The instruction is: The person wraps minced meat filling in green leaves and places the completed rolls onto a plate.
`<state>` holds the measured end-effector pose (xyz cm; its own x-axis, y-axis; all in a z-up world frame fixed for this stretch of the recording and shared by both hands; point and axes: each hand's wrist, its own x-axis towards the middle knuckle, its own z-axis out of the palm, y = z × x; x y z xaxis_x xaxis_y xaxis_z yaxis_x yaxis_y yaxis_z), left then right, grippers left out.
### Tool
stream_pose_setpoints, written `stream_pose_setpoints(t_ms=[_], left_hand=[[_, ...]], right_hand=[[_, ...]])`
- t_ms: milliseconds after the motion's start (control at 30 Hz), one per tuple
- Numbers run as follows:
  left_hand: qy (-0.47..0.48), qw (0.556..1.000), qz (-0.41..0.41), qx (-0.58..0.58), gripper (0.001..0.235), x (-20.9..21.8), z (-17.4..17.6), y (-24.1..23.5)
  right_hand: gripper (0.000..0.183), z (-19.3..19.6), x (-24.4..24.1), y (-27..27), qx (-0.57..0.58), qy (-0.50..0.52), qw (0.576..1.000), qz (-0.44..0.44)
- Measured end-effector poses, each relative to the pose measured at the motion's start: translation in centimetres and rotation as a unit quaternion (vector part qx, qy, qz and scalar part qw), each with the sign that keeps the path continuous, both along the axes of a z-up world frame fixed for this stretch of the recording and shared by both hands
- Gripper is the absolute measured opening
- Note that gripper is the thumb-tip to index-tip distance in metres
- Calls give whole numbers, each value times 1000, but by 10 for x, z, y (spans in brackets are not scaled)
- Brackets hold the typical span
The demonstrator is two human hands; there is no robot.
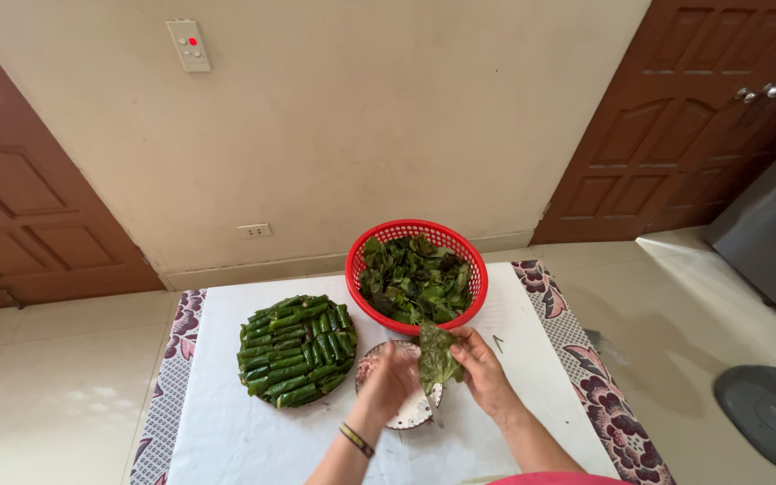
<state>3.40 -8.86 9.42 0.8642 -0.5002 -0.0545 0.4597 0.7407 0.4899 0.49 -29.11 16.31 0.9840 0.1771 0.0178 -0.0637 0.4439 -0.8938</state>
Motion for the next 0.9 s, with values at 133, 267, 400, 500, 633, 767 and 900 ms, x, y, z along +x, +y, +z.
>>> stream_pose_setpoints(t_ms=[133, 267, 400, 500, 633, 767, 900], left_hand=[[157, 984, -81, 23, 69, -60, 15, -23], [85, 992, 92, -12, 39, -56, 14, -35], [77, 984, 158, 18, 34, -48, 12, -22], [4, 980, 166, 107, 29, -51, 20, -13], [-40, 964, 134, 226, 22, -57, 35, -5], [16, 973, 109, 204, 23, -55, 42, 7], [22, 974, 116, 194, 22, -52, 35, 17]], right_hand=[[27, -11, -11, 10, -28, -22, 999, -32], [31, -23, -23, 12, -111, -117, 984, -71], [48, -23, -38, 12, -113, -54, 990, -64], [52, -15, -46, 14, -56, 49, 997, -7], [41, -20, -47, 28, 23, 118, 993, 4], [33, -52, -46, 30, 17, 96, 994, -37], [35, -80, -46, 20, -146, -43, 987, -59]])
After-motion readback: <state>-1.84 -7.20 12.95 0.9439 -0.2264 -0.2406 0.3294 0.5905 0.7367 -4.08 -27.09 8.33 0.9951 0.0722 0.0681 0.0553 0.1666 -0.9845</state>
